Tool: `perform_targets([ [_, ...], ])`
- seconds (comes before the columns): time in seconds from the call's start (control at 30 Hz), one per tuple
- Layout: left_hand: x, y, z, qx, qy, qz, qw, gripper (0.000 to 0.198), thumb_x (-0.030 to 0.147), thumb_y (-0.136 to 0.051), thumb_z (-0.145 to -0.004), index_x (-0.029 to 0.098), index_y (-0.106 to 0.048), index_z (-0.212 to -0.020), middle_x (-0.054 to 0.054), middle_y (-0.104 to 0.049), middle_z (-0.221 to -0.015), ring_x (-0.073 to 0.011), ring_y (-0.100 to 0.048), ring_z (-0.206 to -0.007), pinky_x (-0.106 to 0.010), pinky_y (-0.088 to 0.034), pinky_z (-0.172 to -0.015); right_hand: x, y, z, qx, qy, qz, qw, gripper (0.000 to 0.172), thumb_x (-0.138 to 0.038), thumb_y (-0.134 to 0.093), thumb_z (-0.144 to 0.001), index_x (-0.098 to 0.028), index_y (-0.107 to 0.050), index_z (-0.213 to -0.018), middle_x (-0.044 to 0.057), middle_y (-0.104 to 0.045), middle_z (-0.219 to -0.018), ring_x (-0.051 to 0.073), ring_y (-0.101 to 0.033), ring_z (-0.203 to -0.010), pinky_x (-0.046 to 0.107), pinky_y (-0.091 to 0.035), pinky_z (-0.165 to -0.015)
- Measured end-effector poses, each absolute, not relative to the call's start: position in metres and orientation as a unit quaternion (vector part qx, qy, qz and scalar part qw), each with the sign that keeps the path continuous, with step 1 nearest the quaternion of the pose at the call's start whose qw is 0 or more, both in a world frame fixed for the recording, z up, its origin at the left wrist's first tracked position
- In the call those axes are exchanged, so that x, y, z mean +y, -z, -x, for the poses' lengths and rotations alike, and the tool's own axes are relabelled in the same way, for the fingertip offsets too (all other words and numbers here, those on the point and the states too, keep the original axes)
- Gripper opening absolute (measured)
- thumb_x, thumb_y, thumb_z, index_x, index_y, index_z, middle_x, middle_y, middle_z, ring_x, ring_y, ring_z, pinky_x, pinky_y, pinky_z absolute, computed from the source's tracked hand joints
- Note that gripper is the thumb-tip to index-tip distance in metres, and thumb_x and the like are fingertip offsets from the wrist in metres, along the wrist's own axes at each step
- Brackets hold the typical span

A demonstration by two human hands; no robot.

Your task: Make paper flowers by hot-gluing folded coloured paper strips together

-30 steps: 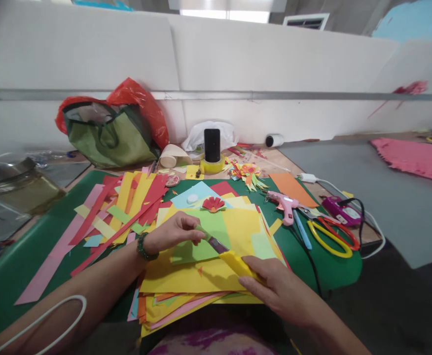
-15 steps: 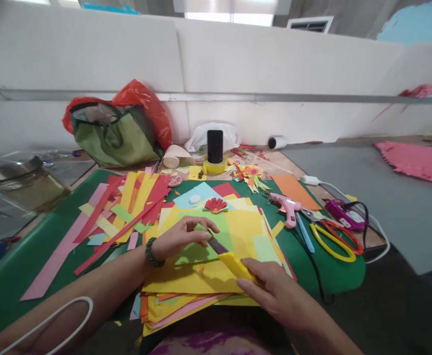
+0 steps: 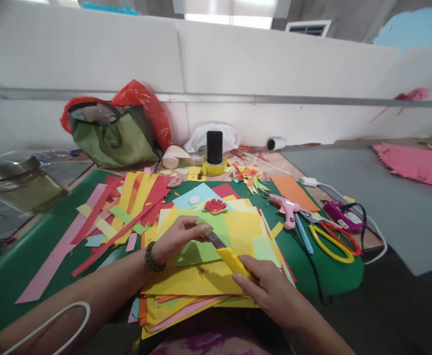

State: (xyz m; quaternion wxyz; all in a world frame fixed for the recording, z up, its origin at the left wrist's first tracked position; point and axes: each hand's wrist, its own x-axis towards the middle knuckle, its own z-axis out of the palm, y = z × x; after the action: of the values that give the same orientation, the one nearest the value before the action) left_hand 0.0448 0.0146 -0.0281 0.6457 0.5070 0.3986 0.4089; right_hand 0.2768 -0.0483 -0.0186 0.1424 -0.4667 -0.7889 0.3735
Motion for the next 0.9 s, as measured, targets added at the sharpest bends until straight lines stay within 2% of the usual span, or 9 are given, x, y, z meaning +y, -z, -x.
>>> perform_targets([
  [0.2,0.021,0.022,-0.040,0.396,-0.367,-0.538,0.648,0.041,0.053,-0.081,-0.058,0.013,-0.072,-0.063,-0.006,-0.071,-0.062,-0.0148,-0.064,-0.058,-0.025,-0.052,-0.061,-0.049,0.018,-0.278,-0.794,-0.368,0.463,0.143,0.047,-0.058,-0.033,-0.094,-0.019,-0.049,-0.075,-0.002,-0.049,-0.067,0.012,-0.042,-0.060,0.023,-0.033,-0.054],
  [0.4,0.020,0.019,-0.036,0.389,-0.337,-0.550,0.658,0.041,0.051,-0.081,-0.060,0.012,-0.074,-0.069,-0.008,-0.073,-0.065,-0.0157,-0.066,-0.059,-0.024,-0.053,-0.060,-0.050,0.019,-0.282,-0.802,-0.351,0.468,0.119,0.047,-0.059,-0.031,-0.094,-0.019,-0.049,-0.076,0.000,-0.052,-0.069,0.012,-0.046,-0.061,0.024,-0.034,-0.057],
  [0.9,0.019,0.015,-0.036,0.378,-0.319,-0.557,0.668,0.035,0.046,-0.081,-0.062,0.012,-0.075,-0.069,-0.008,-0.073,-0.064,-0.0135,-0.065,-0.057,-0.022,-0.051,-0.059,-0.055,0.021,-0.294,-0.774,-0.417,0.459,0.126,0.043,-0.055,-0.036,-0.094,-0.019,-0.047,-0.074,-0.002,-0.044,-0.066,0.011,-0.042,-0.058,0.022,-0.032,-0.050],
])
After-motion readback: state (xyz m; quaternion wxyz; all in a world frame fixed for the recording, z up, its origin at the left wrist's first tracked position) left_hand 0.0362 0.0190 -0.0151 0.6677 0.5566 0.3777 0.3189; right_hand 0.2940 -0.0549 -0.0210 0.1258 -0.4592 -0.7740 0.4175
